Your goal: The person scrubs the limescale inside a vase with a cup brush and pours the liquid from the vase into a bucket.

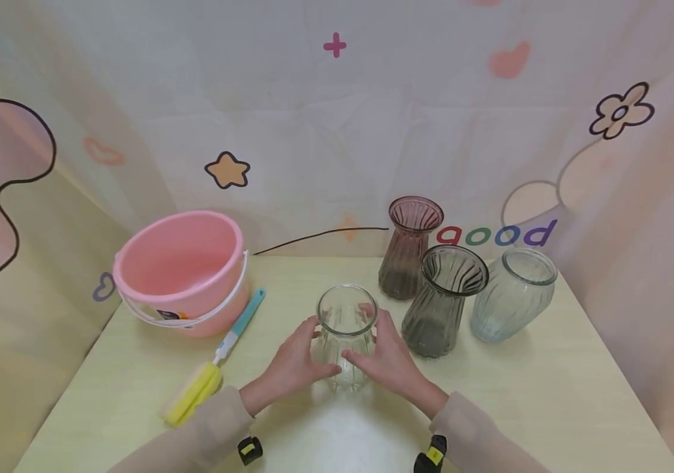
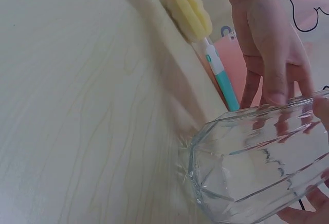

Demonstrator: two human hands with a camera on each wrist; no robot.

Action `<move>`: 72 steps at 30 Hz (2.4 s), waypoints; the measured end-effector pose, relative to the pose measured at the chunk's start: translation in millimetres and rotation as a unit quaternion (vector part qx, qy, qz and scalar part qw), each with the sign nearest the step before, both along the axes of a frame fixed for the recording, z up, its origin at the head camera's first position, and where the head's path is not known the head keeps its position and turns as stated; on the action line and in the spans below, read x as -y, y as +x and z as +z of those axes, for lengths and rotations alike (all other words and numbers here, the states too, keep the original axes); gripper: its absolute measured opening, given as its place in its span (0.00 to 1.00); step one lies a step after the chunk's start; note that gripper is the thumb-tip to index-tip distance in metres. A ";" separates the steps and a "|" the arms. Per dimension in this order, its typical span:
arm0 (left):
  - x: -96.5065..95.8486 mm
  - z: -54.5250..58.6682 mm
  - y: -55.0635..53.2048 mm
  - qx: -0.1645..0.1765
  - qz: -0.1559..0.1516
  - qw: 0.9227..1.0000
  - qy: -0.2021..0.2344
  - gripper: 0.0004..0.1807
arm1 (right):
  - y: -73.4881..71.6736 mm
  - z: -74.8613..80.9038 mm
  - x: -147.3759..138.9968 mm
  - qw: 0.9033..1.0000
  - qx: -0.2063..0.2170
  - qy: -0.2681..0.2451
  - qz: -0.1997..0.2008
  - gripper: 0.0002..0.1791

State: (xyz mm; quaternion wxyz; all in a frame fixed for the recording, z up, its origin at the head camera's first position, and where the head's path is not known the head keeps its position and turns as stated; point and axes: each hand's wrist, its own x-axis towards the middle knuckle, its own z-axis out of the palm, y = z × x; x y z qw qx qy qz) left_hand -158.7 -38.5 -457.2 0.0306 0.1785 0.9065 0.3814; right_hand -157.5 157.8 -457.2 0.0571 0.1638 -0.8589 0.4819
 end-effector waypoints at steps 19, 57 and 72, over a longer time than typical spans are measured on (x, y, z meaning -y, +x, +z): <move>55.0 2.9 -89.1 -0.020 0.073 0.948 -0.309 0.33 | -1.4 -1.4 1.5 1.000 -0.001 0.016 -0.004 0.43; 47.5 9.9 -101.0 0.084 0.044 0.960 -0.263 0.06 | -0.2 -3.3 -0.4 1.000 -0.004 0.017 -0.004 0.44; 25.1 83.4 -88.3 0.030 -0.035 0.999 0.023 0.14 | -1.2 -4.2 0.7 1.000 -0.010 0.017 0.000 0.43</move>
